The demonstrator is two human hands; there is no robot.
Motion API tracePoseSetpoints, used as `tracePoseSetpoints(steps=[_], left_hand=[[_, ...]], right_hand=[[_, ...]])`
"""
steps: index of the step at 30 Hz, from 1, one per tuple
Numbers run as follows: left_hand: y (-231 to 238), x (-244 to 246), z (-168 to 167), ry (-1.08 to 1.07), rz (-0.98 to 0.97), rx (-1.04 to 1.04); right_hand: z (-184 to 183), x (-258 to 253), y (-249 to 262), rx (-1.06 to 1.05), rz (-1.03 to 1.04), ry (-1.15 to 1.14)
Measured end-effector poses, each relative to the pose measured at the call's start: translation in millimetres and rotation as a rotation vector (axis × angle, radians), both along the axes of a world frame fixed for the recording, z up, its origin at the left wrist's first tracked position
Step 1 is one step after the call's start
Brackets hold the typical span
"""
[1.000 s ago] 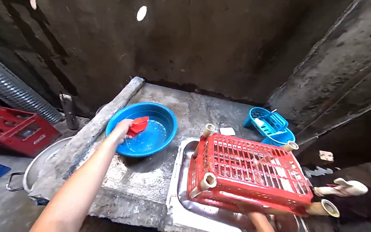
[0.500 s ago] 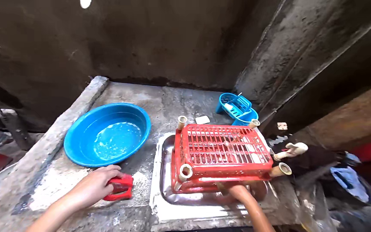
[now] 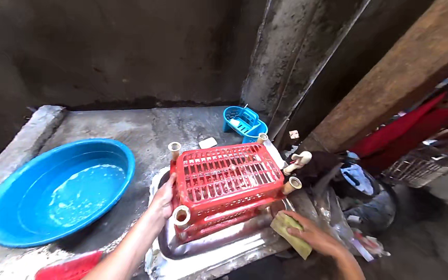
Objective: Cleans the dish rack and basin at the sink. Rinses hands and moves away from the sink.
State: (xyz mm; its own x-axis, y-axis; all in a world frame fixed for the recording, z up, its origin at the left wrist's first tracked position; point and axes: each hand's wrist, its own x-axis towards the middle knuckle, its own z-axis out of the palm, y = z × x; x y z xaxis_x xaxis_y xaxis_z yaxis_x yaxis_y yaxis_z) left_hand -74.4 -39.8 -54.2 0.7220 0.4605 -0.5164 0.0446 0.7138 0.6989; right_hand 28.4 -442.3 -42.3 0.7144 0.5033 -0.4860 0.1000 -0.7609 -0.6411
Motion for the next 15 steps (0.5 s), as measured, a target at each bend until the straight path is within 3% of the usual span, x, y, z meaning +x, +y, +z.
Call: tracePoseSetpoints(steps=[4,10,13,15], left_hand=[[-3,-25,36,-0.096,-0.033,0.016],[3,-49,93,-0.375,-0.257,0.04],[16,-56,114,-0.463,-0.293,0.192],[21,-61,130,-0.426,-0.264,0.403]], right_hand=[[-1,-4,-17,0.025,-0.098,-0.028],[2,-13,-7,0.013,-0.171,-0.082],[-2,-1,6,0.054,-0.047,-0.049],[-5,6,14,0.023,-0.046,0.005]])
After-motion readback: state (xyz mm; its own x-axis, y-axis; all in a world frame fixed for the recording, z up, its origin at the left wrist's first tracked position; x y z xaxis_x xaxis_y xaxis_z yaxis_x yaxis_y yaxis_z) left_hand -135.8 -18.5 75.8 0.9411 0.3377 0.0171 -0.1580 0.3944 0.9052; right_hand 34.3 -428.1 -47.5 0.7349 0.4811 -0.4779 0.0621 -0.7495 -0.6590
